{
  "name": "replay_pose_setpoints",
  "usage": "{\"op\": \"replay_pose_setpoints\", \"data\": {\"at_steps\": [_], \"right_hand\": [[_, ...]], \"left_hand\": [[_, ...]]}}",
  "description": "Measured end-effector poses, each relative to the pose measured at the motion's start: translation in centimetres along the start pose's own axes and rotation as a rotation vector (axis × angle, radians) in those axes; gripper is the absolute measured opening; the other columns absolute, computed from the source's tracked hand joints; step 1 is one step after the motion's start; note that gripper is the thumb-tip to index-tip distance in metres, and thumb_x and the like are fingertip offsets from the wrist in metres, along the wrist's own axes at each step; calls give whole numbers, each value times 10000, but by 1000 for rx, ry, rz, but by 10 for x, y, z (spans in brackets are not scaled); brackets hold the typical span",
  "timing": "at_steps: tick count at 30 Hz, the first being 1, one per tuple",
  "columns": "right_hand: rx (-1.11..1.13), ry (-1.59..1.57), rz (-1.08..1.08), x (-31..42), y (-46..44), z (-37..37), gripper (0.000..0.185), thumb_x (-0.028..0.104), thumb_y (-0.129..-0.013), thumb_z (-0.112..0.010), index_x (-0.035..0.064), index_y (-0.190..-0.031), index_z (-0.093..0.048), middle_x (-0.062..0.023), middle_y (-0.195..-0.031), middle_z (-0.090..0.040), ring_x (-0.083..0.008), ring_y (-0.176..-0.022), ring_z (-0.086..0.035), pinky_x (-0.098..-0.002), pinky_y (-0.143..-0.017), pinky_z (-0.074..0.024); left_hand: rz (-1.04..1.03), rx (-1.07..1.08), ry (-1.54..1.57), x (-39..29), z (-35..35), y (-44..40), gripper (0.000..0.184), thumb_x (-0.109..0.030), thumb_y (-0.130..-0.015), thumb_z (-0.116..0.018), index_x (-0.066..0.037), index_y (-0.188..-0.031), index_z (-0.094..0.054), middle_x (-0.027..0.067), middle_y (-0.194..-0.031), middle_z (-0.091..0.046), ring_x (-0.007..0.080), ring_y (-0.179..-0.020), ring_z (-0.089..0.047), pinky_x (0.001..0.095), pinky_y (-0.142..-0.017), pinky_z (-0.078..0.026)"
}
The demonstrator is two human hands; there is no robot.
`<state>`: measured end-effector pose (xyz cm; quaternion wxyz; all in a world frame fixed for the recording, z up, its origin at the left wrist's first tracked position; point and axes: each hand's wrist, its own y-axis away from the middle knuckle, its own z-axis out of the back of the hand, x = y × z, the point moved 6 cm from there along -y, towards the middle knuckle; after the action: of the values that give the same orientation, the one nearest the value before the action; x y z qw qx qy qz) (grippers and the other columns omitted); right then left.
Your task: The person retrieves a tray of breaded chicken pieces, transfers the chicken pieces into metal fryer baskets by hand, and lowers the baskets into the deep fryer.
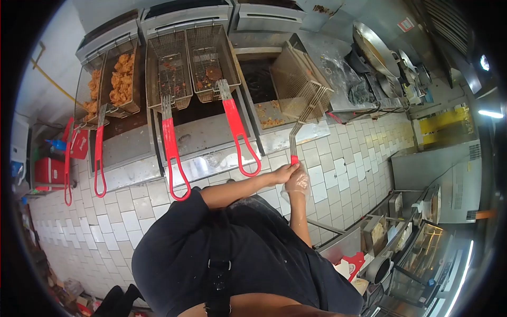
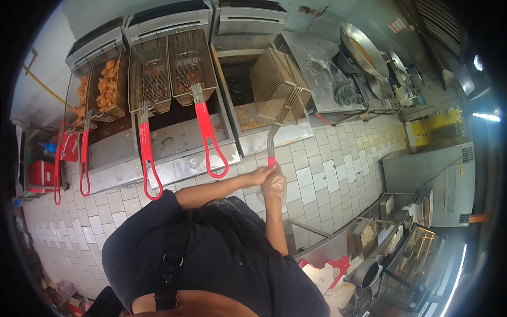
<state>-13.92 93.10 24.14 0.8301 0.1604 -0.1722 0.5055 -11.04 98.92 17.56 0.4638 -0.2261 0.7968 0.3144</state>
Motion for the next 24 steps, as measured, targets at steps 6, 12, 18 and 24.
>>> {"op": "replay_pose_setpoints", "data": {"at_steps": [6,12,18,24], "right_hand": [[141,68,-45,-28,10,-26,249,166,-845,-600,40,-1060,-602,-247,-927,-666,-419,-918,-646,-464,-756,-525],[364,-633,56,-44,-26,-39,374,22,-786,-569,20,-1158,-607,-139,-937,-691,-229,-873,-667,-315,-780,-520],[565,-985,8,-7,-50,-14,436,24,-818,-532,64,-1252,-548,8,-673,-533,-85,-473,-478,-244,-395,-375],[649,-1334,-8,45,-56,29,152,64,-836,-590,90,-961,-508,50,-566,-395,-44,-394,-347,-195,-337,-276]], "left_hand": [[128,91,162,67,4,-5,415,-397,-1020,-416,-83,-1259,-546,50,-1155,-594,140,-1092,-536,318,-929,-454],[-42,106,13,13,7,-2,277,-235,-993,-476,-107,-1236,-509,30,-1107,-579,132,-1017,-571,318,-858,-499],[-71,-73,359,-66,8,-1,310,-102,-931,-514,-72,-1237,-471,89,-1146,-598,173,-1156,-545,330,-955,-461],[-304,105,353,-130,18,-15,392,-58,-876,-574,-41,-1244,-440,100,-1163,-587,184,-1135,-561,334,-948,-467]]}}
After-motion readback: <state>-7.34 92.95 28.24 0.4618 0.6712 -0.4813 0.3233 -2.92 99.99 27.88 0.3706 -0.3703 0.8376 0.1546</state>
